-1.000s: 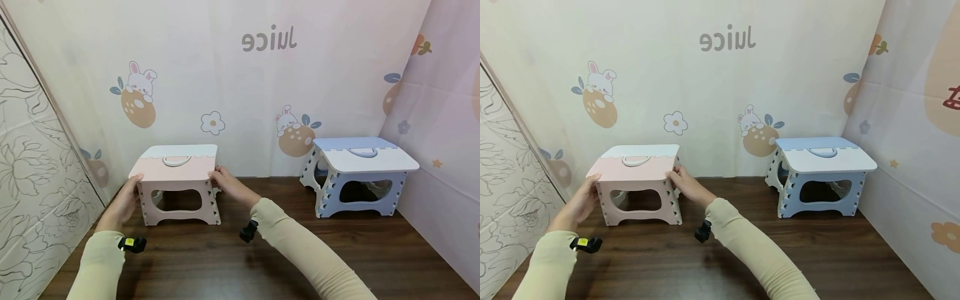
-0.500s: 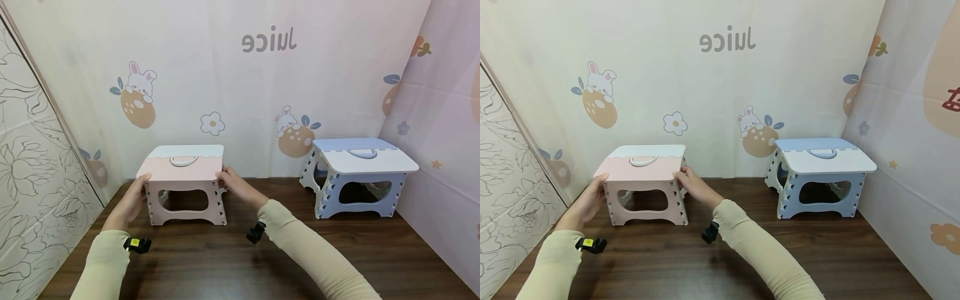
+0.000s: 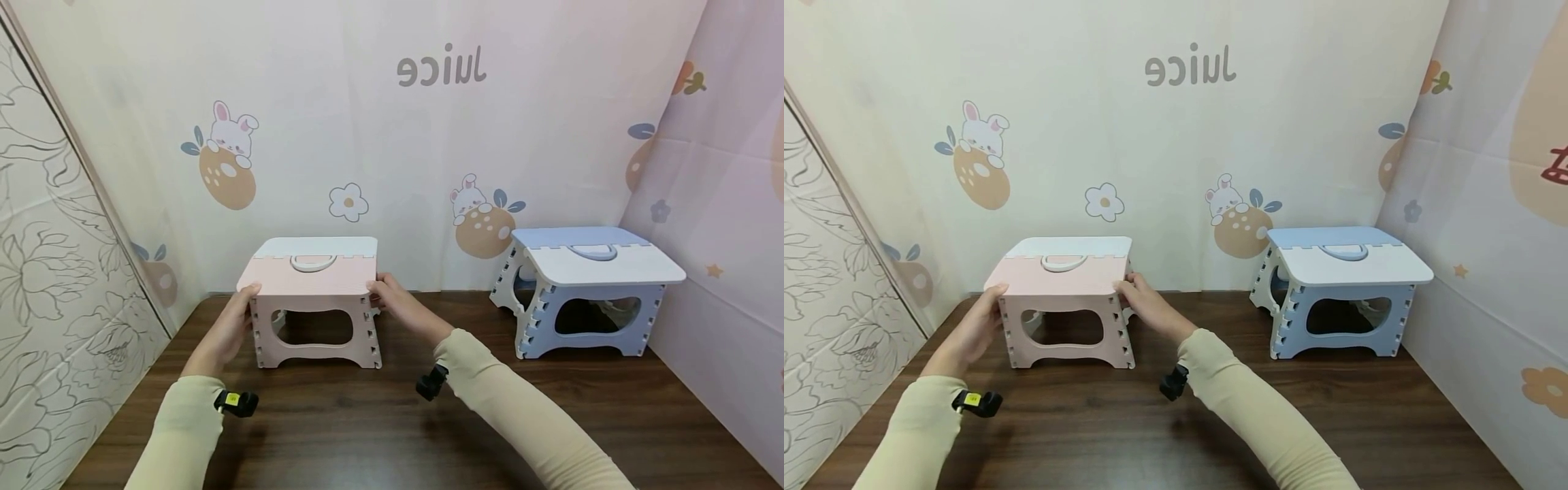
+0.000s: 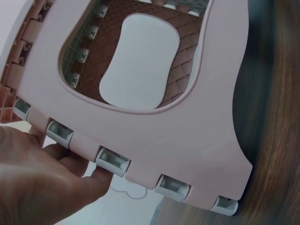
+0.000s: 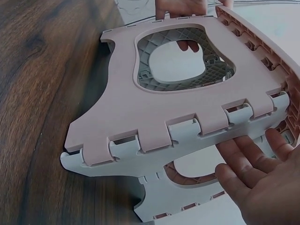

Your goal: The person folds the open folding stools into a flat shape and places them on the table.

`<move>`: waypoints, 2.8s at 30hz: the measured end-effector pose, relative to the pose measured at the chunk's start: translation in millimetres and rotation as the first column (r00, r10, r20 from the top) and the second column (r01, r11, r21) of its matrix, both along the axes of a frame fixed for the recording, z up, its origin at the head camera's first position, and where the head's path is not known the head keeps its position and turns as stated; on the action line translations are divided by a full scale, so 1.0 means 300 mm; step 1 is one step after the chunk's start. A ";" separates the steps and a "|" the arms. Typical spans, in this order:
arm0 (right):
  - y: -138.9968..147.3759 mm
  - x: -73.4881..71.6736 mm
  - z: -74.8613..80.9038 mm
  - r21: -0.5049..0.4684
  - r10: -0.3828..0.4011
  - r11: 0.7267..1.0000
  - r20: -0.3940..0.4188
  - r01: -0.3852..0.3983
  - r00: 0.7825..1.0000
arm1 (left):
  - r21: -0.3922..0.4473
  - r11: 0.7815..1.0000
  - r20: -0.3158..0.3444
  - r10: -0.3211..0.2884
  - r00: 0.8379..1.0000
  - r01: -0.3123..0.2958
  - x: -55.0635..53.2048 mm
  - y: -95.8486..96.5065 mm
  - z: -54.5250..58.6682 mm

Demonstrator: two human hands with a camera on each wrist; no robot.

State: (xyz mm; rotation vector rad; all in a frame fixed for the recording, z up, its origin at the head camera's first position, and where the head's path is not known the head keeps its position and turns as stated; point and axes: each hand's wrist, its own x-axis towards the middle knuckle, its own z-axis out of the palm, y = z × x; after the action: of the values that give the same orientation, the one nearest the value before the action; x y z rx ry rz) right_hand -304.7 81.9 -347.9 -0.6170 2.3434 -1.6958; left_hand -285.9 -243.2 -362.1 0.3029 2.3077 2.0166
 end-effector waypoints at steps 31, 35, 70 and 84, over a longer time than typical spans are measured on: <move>0.114 0.010 0.002 0.010 -0.020 1.000 -0.003 0.020 1.000 | -0.009 1.000 0.025 0.004 1.000 -0.004 -0.015 0.106 0.003; 0.131 0.006 0.002 -0.003 -0.012 1.000 -0.018 0.012 1.000 | -0.013 1.000 0.028 0.004 1.000 -0.004 -0.015 0.126 0.006; 0.272 0.037 -0.009 -0.016 -0.026 1.000 0.024 0.027 0.999 | -0.005 1.000 0.041 -0.004 0.999 0.004 -0.014 0.249 -0.003; 0.324 0.039 -0.018 -0.017 -0.025 1.000 0.017 0.025 1.000 | -0.008 1.000 0.080 -0.025 0.996 0.025 -0.013 0.284 0.003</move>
State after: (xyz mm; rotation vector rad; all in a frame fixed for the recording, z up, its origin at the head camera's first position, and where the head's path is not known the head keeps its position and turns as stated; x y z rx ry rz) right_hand -293.0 179.0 -353.2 -0.5765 2.3370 -1.7268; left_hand -289.6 -158.0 -361.3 0.2448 2.2541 1.9681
